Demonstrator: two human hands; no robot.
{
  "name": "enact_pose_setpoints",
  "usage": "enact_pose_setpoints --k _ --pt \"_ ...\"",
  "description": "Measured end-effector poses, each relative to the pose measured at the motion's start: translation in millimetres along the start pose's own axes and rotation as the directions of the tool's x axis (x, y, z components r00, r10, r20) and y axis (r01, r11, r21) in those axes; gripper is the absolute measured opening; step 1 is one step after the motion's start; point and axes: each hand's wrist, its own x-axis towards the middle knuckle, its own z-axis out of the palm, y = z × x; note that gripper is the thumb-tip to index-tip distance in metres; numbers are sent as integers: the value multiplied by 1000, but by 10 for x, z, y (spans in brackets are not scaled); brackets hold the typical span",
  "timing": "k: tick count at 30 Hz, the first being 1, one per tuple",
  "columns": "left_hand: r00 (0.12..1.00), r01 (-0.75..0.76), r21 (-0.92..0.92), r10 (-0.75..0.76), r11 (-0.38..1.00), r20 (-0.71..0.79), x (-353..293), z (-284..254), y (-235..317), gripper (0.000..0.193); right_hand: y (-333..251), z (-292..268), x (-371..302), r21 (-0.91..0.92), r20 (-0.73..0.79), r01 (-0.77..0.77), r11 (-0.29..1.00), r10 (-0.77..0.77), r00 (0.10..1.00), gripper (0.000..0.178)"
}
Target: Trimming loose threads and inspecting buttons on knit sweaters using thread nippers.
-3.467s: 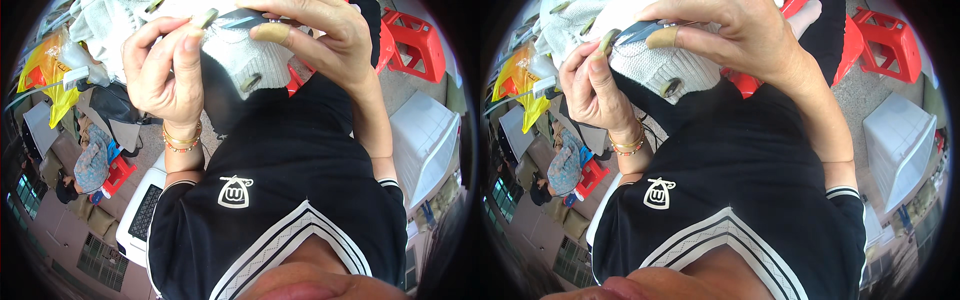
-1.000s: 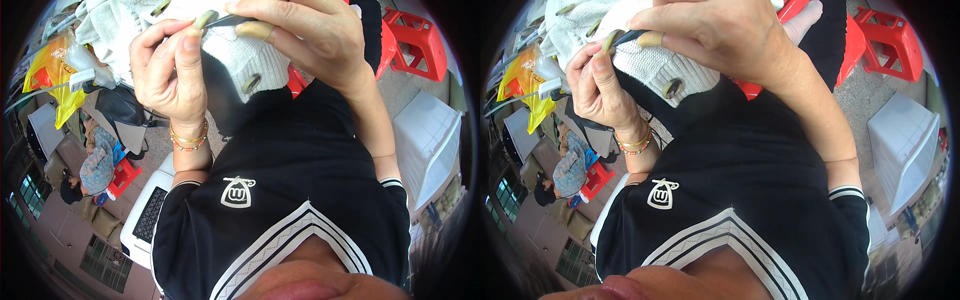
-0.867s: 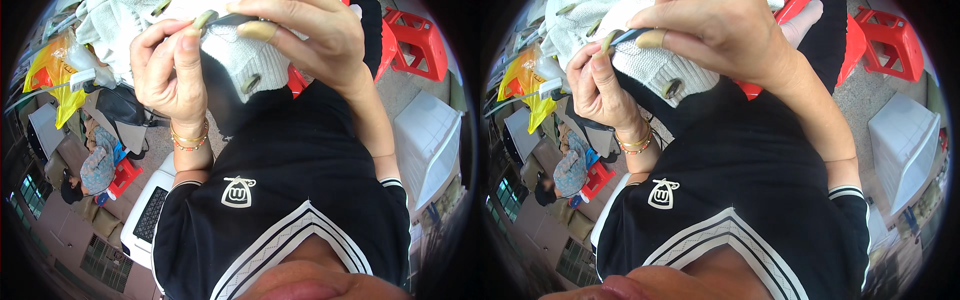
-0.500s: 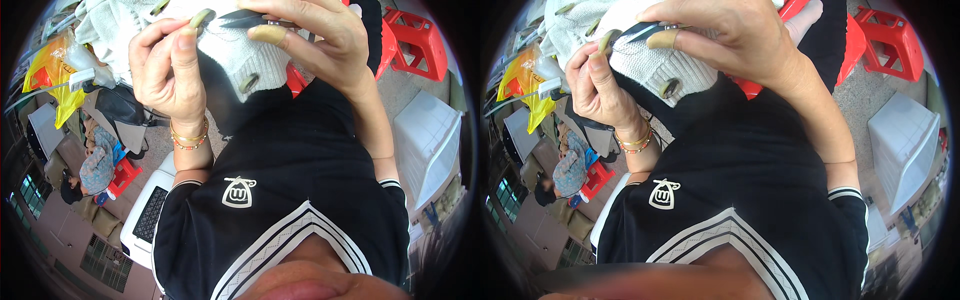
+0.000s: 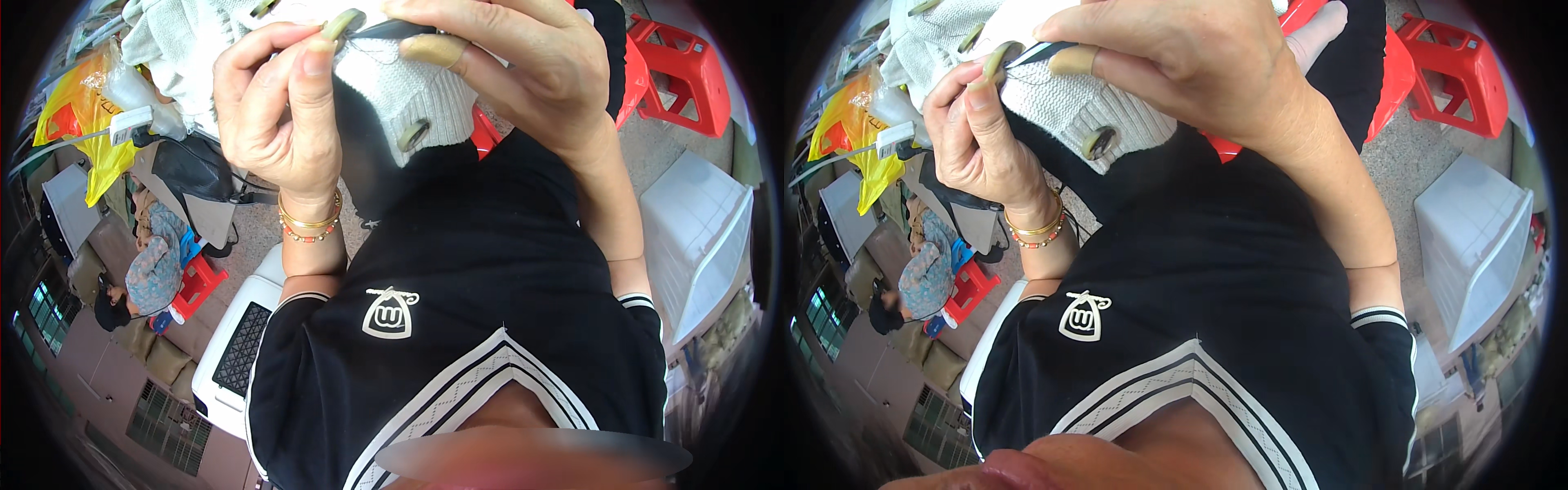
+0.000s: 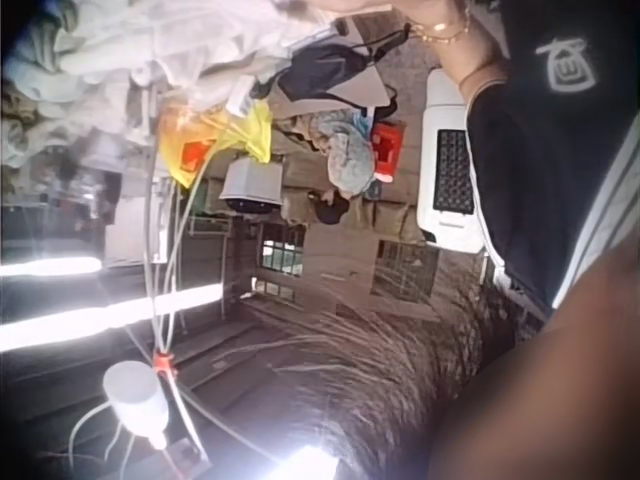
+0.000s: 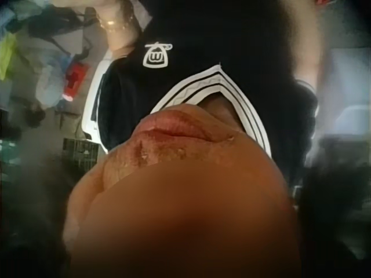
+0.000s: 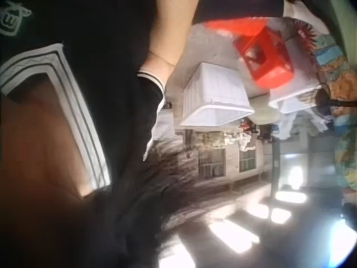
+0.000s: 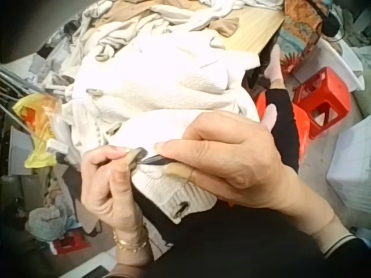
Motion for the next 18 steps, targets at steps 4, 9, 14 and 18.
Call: enact_pose_setpoints --k 4,9,14,18 --pt "1000 6 -5 -6 1000 -5 -24 2 -19 10 36 -13 -6 -90 23 47 995 -45 999 33" --pt "1000 10 7 -10 1000 -2 -4 11 11 9 -99 -58 38 -118 44 -32 992 37 998 34" --pt "998 -50 41 52 998 -38 50 -27 -110 12 -65 -30 49 -99 -18 0 995 -1 1000 30" --pt "993 15 93 -4 996 -118 276 -184 -262 14 -178 -116 71 44 -13 -214 976 214 977 36"
